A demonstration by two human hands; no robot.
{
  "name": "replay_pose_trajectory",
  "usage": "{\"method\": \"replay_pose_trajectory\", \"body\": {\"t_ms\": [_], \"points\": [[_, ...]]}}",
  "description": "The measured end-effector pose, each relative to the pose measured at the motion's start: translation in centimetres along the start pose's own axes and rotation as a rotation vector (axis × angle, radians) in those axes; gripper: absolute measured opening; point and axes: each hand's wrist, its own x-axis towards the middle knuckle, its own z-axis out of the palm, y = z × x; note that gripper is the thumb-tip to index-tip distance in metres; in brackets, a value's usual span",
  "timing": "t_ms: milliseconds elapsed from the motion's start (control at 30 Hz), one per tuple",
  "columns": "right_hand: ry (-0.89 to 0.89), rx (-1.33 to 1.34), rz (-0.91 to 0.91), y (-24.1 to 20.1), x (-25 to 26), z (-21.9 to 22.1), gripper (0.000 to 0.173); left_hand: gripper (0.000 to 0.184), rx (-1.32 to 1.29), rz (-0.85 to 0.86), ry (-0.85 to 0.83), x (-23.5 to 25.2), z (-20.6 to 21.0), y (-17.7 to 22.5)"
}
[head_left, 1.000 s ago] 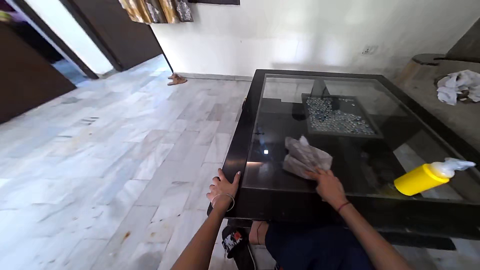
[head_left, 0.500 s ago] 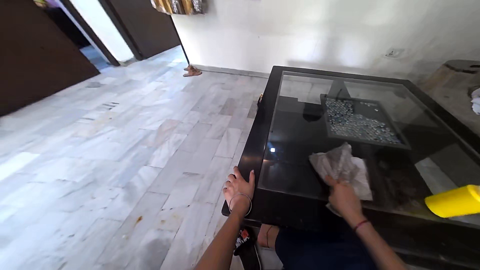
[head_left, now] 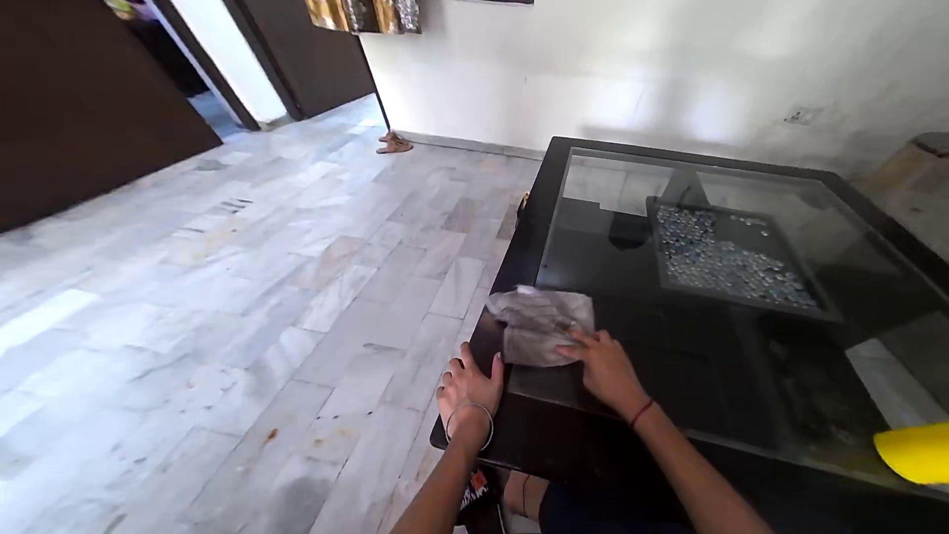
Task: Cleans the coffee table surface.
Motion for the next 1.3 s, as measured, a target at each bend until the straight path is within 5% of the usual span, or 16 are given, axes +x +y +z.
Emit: {"method": "replay_pose_trajectory", "body": {"t_ms": [367,567,800,900,1067,1300], "points": [[0.481,0.083,0.956,16.8,-5.8,-4.0,0.043,0.092,0.0,-0.015,-0.021,0.3,-0.2,-0.1],[0.387,0.127,0.789,11.1,-1.4,-4.3,0.045,0.093,0.008,-0.028,-0.006,0.3,-0.2,-0.1],[0.019,0.058,0.029,-2.7,1.2,0.4,0.06,0.081,-0.009,-0.02,0.012,0.2,0.1,0.0],[-0.152,0.041,-0.149,-5.5,0.5,1.0,0.063,0.076,-0.019,-0.019,0.025,0.0,-0.1,0.0],[-0.042,0.034,-0.069,-2.9,0.9,-0.2,0.059,0.08,-0.013,-0.017,0.026,0.1,0.0,0.0],[0.367,0.057,0.521,8.9,-0.3,-3.1,0.043,0.077,-0.001,-0.027,0.027,0.3,0.2,-0.1]]}}
